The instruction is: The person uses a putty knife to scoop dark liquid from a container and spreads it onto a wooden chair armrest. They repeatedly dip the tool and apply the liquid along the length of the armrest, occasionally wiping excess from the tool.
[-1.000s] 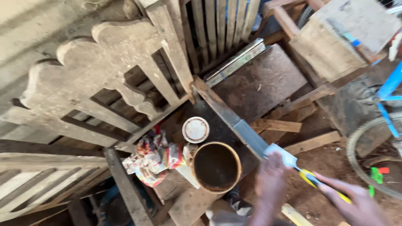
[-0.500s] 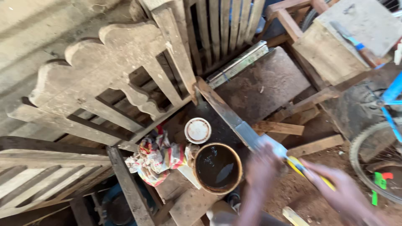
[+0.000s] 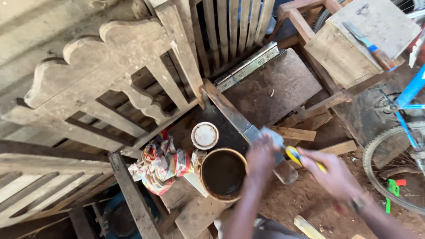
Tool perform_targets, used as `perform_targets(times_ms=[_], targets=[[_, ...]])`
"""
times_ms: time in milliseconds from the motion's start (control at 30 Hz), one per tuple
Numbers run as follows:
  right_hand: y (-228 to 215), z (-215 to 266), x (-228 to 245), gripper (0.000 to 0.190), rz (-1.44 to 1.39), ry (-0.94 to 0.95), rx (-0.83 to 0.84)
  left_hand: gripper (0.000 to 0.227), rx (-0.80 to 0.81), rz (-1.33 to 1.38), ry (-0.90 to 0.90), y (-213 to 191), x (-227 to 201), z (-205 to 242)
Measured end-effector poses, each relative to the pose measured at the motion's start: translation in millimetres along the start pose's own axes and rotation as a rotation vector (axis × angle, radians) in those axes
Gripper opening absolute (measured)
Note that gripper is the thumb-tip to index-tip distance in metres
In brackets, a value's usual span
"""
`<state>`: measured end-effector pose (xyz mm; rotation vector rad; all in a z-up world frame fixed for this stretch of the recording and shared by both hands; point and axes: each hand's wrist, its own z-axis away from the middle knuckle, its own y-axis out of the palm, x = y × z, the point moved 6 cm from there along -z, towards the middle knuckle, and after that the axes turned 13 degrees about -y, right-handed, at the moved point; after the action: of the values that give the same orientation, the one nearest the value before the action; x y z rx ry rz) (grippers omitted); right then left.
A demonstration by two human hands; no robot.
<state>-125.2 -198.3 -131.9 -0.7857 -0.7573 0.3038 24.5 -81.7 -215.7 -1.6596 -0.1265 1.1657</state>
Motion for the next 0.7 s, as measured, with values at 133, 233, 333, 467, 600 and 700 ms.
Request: perform_targets(times_ms=[133, 233, 333, 467, 600, 700], targets=[[-6.5, 73.8, -41.5, 0.043, -0.082, -0.088, -0.171, 0.040, 0.100, -0.065, 0.009, 24.9, -49.9, 80.8], [-9.1, 59.9, -39.0, 0.044, -0.038, -0.107, -0.126, 0.051, -0.066, 0.069, -0.027, 29.5, -39.6, 73.3], [-10.3, 1.4, 12.7, 0.044, -0.097, -0.300, -0.091, 0.050, 0.017, 0.030, -0.085, 31.2, 2.5, 13.6], [-2.3, -32.2, 25.2, 0.047, -0.016, 0.022, 0.019, 0.045, 0.045, 0.051, -0.101, 16.5, 30.5, -24.9], [-5.5, 17.3, 7.2, 0.045, -0.077, -0.411, -0.144, 0.050, 0.167, -0.089, -0.091, 32.2, 0.4, 23.4], [4.0, 72.0, -49.8, 0.046, 0.007, -0.103, -0.084, 0.047, 0.011, -0.195, 0.093, 37.3, -44.6, 87.6]])
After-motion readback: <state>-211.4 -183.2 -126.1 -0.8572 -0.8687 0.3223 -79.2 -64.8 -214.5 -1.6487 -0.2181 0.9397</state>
